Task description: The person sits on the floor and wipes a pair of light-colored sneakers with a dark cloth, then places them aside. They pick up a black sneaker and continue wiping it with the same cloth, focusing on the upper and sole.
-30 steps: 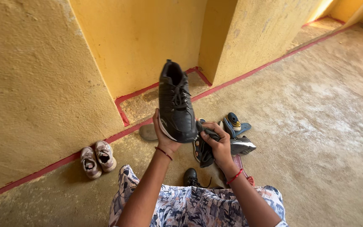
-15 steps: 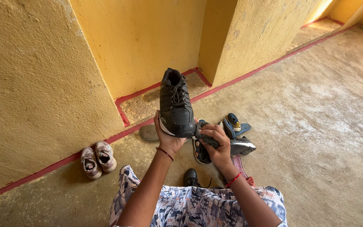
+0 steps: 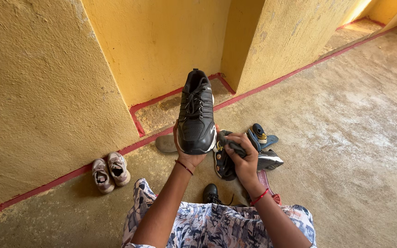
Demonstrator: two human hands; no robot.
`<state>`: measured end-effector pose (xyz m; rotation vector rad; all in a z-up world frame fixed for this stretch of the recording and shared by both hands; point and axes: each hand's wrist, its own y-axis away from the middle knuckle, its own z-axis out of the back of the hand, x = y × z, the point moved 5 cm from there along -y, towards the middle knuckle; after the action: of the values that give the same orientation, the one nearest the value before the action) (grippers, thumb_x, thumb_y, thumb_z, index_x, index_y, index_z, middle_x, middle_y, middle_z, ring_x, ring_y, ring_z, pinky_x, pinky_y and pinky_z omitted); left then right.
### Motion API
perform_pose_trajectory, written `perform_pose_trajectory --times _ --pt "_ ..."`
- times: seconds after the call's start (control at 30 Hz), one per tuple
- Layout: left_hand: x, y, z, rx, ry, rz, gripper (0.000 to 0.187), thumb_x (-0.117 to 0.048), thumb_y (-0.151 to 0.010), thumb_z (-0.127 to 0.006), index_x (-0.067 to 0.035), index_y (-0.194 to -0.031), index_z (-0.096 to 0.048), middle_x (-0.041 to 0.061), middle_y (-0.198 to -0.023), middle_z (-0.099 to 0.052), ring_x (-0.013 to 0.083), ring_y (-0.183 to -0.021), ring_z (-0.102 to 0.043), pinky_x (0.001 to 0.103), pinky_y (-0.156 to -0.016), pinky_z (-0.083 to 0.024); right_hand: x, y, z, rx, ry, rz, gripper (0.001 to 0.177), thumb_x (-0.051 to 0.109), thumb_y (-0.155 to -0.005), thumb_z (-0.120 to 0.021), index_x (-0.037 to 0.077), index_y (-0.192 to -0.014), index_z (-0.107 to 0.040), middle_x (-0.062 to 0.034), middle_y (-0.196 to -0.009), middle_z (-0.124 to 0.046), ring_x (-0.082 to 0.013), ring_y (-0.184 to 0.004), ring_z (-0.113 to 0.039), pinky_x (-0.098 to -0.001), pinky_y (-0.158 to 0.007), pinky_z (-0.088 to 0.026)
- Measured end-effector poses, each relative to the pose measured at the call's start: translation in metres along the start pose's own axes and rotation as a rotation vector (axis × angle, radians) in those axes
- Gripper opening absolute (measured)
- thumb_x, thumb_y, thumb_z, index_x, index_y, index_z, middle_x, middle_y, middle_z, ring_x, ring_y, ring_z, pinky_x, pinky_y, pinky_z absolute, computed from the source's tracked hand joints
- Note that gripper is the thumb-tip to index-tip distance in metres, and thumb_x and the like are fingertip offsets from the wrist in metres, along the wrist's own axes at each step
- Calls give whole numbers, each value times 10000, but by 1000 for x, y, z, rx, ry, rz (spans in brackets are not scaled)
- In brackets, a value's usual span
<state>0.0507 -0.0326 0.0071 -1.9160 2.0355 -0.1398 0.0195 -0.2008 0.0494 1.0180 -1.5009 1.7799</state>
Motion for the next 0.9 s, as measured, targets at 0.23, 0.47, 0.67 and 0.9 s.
perform_pose_trajectory --times 0.23,0.47,0.67,0.9 --pt "0 -3 -2 56 31 64 790 -653 -1031 -383 17 -1399 -582 262 -1185 -679 375 -1028 -709 496 -938 -597 -7 0 6 -38 -168 -79 166 22 -930 -702 -16 -1091 -719 -59 -1164 -672 -117 -1043 -613 -244 -936 -483" --pt "-13 1 -20 35 -48 8 723 -635 -1035 -325 -52 -1367 -596 192 -1191 -706 331 -995 -728 501 -912 -618 7 3 2 182 -77 135 184 -3 -884 -717 -2 -1068 -727 -83 -1176 -670 -175 -1099 -628 -313 -978 -485" --pt "-7 2 9 -129 -135 39 622 -579 -1069 -450 -43 -1341 -608 144 -1184 -719 261 -984 -727 416 -850 -631 -13 1 4 -37 -124 4 165 18 -951 -693 18 -1116 -686 -55 -1177 -667 -132 -1053 -621 -275 -944 -512" --pt "-27 -1 7 -262 -314 -118 735 -577 -929 -579 -33 -1422 -533 157 -1233 -666 252 -1038 -703 384 -891 -613 -28 1 2 86 -123 -221 200 19 -932 -696 2 -1131 -708 -72 -1101 -700 -149 -1022 -631 -284 -922 -499"
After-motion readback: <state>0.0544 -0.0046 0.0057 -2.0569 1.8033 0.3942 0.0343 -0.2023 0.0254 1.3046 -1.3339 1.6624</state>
